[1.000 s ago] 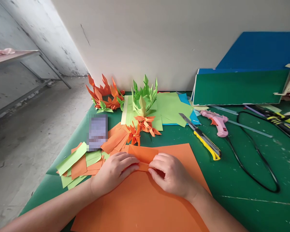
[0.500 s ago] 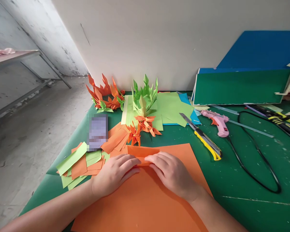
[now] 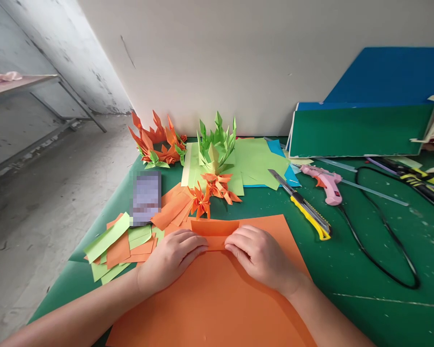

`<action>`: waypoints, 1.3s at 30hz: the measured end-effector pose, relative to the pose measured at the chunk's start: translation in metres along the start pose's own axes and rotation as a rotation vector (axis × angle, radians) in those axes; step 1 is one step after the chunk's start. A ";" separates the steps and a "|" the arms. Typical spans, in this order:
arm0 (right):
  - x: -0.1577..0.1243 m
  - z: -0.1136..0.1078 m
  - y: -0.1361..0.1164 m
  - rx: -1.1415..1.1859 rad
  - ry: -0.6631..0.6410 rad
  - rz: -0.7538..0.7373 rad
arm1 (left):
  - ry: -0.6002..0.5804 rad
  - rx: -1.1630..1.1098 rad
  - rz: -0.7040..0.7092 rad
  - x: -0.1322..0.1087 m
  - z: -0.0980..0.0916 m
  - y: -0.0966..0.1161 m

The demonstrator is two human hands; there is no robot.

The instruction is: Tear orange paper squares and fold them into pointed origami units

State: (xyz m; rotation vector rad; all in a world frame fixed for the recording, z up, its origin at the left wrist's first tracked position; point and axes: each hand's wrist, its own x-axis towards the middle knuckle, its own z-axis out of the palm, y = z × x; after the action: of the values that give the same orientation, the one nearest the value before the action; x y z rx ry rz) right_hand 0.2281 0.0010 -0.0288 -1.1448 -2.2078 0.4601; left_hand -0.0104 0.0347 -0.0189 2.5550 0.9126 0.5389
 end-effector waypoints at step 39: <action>0.004 0.006 -0.004 -0.135 0.032 0.171 | 0.004 0.033 -0.099 0.003 0.000 0.003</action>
State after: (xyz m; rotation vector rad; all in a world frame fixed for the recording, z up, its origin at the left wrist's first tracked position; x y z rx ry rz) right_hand 0.2203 0.0013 -0.0295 -1.4096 -2.1501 0.3647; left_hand -0.0064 0.0348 -0.0166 2.5225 1.0517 0.5041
